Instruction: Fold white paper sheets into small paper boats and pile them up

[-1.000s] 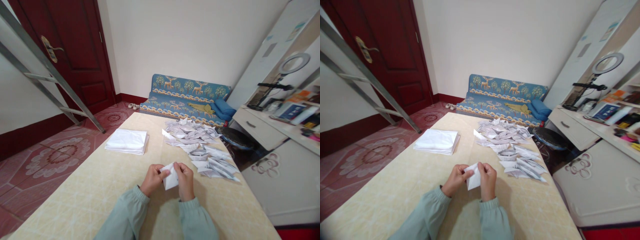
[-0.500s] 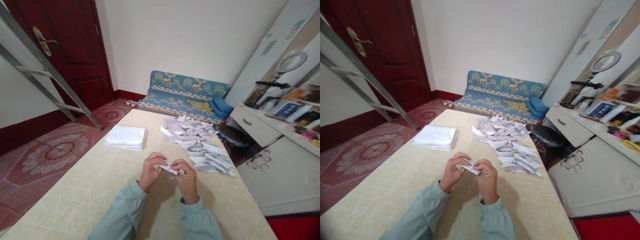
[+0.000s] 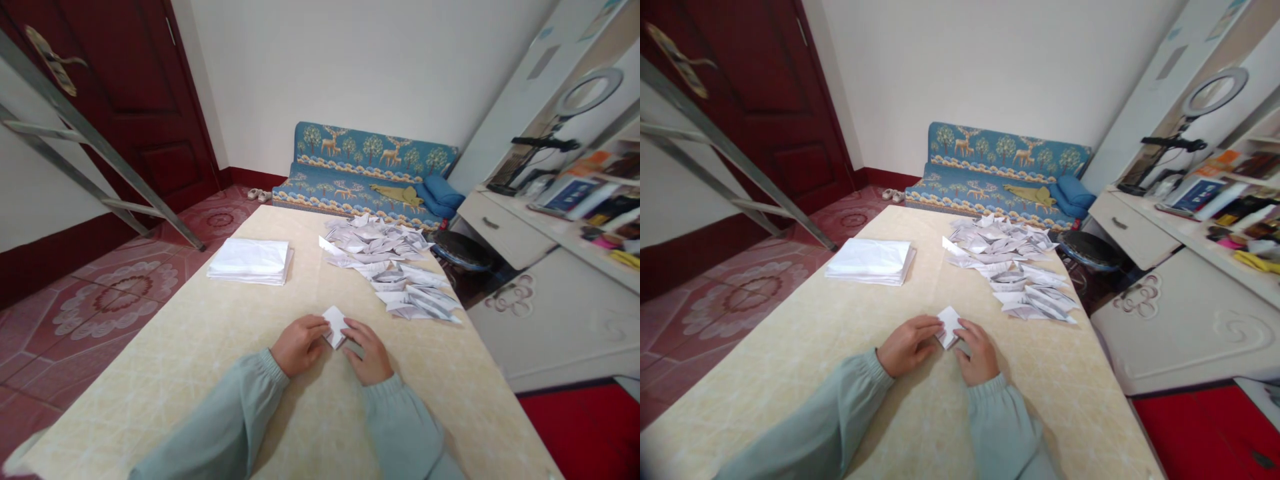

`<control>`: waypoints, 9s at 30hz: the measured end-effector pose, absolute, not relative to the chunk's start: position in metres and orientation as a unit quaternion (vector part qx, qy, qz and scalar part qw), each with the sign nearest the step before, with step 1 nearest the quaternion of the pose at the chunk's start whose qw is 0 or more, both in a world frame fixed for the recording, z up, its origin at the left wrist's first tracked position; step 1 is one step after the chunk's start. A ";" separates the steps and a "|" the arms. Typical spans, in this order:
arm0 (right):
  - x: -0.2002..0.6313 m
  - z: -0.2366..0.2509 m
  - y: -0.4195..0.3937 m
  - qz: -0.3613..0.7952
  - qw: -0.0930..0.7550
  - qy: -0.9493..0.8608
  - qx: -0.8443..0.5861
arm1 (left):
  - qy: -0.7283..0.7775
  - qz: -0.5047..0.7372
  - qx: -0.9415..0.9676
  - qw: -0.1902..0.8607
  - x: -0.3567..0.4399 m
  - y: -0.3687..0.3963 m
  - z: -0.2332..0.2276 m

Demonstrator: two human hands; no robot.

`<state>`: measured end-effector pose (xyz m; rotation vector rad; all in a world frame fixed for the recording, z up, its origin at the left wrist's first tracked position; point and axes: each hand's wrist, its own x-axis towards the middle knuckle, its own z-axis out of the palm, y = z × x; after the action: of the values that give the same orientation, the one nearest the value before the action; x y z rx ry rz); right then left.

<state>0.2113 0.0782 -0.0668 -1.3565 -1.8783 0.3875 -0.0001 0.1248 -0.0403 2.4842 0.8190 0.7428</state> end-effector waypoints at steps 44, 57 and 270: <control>0.185 -0.050 0.124 0.083 0.285 -0.621 -0.725 | 0.577 0.157 0.789 0.144 0.049 0.143 -0.039; 0.174 -0.039 0.120 0.023 0.233 -0.657 -0.717 | 0.529 0.255 0.794 0.157 0.044 0.139 -0.049; 0.178 -0.066 0.102 0.275 0.570 -0.503 -0.589 | 0.355 0.443 0.583 0.581 0.028 0.133 -0.056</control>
<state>0.1783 0.1024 -0.0658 -1.3829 -1.1806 0.6453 0.0279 0.1334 -0.0563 1.3611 0.8301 1.0345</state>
